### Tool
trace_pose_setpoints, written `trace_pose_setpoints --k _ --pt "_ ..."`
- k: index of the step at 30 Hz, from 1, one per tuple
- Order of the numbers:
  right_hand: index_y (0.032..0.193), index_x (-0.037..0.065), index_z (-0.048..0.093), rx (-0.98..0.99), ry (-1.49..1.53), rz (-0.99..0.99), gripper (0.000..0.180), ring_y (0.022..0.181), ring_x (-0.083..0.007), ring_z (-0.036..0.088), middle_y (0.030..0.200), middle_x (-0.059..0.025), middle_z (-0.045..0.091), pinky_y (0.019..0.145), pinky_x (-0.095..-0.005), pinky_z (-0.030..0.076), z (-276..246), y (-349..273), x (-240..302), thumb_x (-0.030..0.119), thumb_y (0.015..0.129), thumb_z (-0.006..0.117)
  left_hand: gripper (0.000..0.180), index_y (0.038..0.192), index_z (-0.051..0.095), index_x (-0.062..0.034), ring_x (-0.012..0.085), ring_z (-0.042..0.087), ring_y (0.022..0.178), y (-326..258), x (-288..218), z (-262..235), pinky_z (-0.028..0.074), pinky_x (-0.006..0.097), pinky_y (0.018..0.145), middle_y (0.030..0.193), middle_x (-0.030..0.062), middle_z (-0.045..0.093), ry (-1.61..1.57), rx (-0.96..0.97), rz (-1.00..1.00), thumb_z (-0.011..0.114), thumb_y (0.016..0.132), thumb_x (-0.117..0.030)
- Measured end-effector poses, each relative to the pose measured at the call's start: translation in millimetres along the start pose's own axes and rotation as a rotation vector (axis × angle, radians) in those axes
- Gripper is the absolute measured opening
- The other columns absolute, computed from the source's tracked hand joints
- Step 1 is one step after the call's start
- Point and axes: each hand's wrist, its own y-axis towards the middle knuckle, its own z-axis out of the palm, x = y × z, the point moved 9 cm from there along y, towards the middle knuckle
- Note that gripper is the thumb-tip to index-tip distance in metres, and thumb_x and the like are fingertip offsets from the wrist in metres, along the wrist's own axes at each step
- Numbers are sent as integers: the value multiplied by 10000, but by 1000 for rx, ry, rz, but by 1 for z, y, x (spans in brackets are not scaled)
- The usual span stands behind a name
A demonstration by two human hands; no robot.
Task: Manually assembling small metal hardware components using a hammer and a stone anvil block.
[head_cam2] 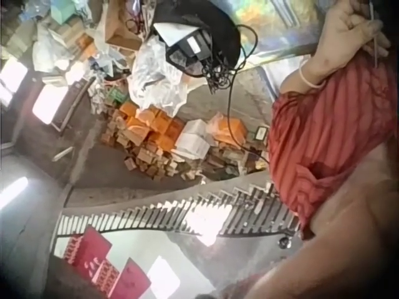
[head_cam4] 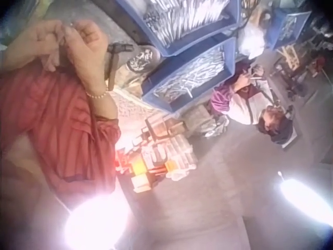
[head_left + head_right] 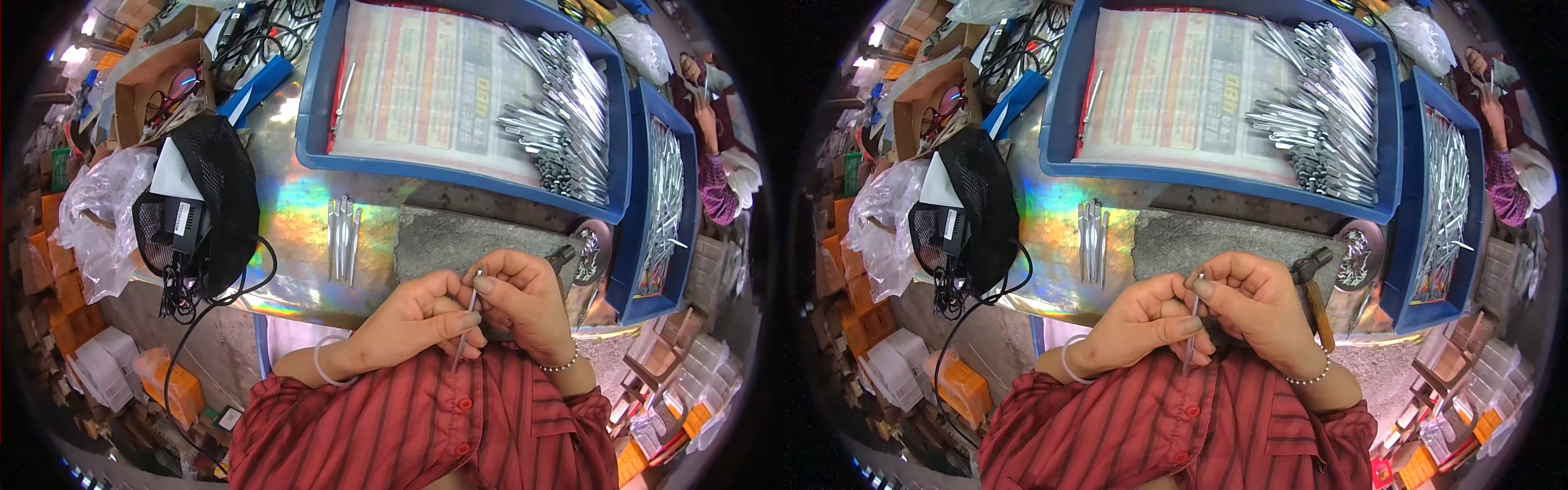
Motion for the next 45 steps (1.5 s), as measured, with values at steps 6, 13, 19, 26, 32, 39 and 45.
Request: trace_pose_setpoints --k 6,13,19,26,32,39,45 --pt "919 -6 595 77 1 4 118 455 -14 389 695 -32 586 393 -159 282 2 -4 0 89 851 575 192 1056 416 -23 209 655 769 -1 0 4 537 287 689 845 142 643 32 -3 39 522 900 -57" --pt "930 -12 601 115 46 -3 119 457 -15 387 691 -33 581 400 -155 284 0 -10 1 69 853 558 193 1015 437 -11 153 641 780 1 -2 11 533 257 684 824 94 628 54 -4 52 564 871 -28" --pt "928 -31 597 124 145 45 123 446 -17 359 655 -20 548 392 -162 264 -2 -11 -4 57 858 548 228 1030 446 -9 144 643 745 3 1 12 524 233 641 827 101 637 47 -9 -14 591 860 -53" --pt "925 -34 597 124 175 61 126 432 -18 341 617 -3 517 384 -169 249 -4 -10 -7 67 866 548 241 1044 452 -13 135 641 734 4 1 13 518 223 628 818 91 639 41 -9 -20 597 860 -71" --pt "961 4 584 143 175 29 125 450 -2 359 639 21 525 388 -161 248 -2 -10 -4 76 859 580 234 1029 452 -17 131 636 736 5 1 12 517 226 637 800 80 625 28 -41 -14 602 852 -49" --pt "902 36 564 135 183 -10 97 459 3 392 665 29 547 388 -153 278 -4 -10 -1 74 836 624 202 941 440 -34 116 608 719 6 -2 15 495 231 652 788 78 616 54 6 60 612 838 -16" --pt "922 14 572 146 174 2 119 458 -13 407 659 1 544 390 -157 294 -5 -9 -3 106 854 606 243 961 436 -28 119 612 723 7 0 9 505 235 645 809 75 606 97 -10 90 623 814 22"
